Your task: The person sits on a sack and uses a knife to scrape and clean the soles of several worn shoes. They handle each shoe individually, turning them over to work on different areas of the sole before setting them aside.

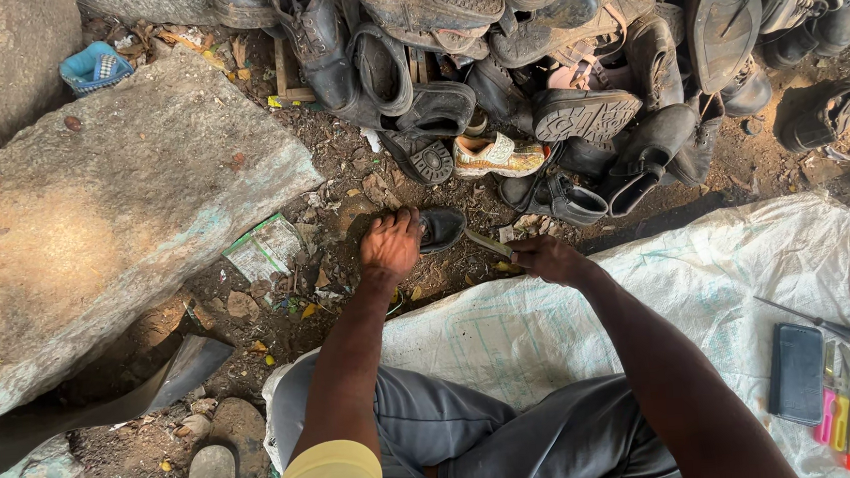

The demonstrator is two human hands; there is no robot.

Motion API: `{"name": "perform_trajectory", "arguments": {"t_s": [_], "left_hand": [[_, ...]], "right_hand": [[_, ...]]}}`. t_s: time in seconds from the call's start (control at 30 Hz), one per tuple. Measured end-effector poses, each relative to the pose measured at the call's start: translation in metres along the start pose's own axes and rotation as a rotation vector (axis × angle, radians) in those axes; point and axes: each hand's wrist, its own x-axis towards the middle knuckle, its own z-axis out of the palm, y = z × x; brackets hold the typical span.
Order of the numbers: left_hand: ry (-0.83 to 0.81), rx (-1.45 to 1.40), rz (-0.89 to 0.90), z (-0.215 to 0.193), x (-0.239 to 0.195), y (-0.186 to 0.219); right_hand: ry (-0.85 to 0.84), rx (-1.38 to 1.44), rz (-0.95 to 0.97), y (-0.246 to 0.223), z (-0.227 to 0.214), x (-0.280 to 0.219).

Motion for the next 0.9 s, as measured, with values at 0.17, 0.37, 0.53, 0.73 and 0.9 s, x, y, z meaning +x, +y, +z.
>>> {"name": "perform_trajectory", "arguments": {"t_s": [0.17,0.37,0.53,0.73,0.9], "left_hand": [[-0.081,0.037,-0.017,-0.008,-0.002,0.001],[-0.007,0.101,0.021,-0.012,-0.005,0.003],[-0.007,0.102,0.006,-0.012,-0.003,0.004],[-0.001,0.076,0.012,-0.02,-0.006,0.005],[-0.02,0.115,0.036,0.004,0.002,0.0]], "right_hand": [[0.047,0.111,0.05,-0.007,0.021,0.006],[0.306,-1.053,0.543,-0.097,0.089,0.024],[0.297,-1.114,0.592,-0.119,0.11,0.026],[0.401,-0.966,0.655,-0.108,0.121,0.023],[0.342,-1.12,0.479,-0.091,0.108,0.022]]}}
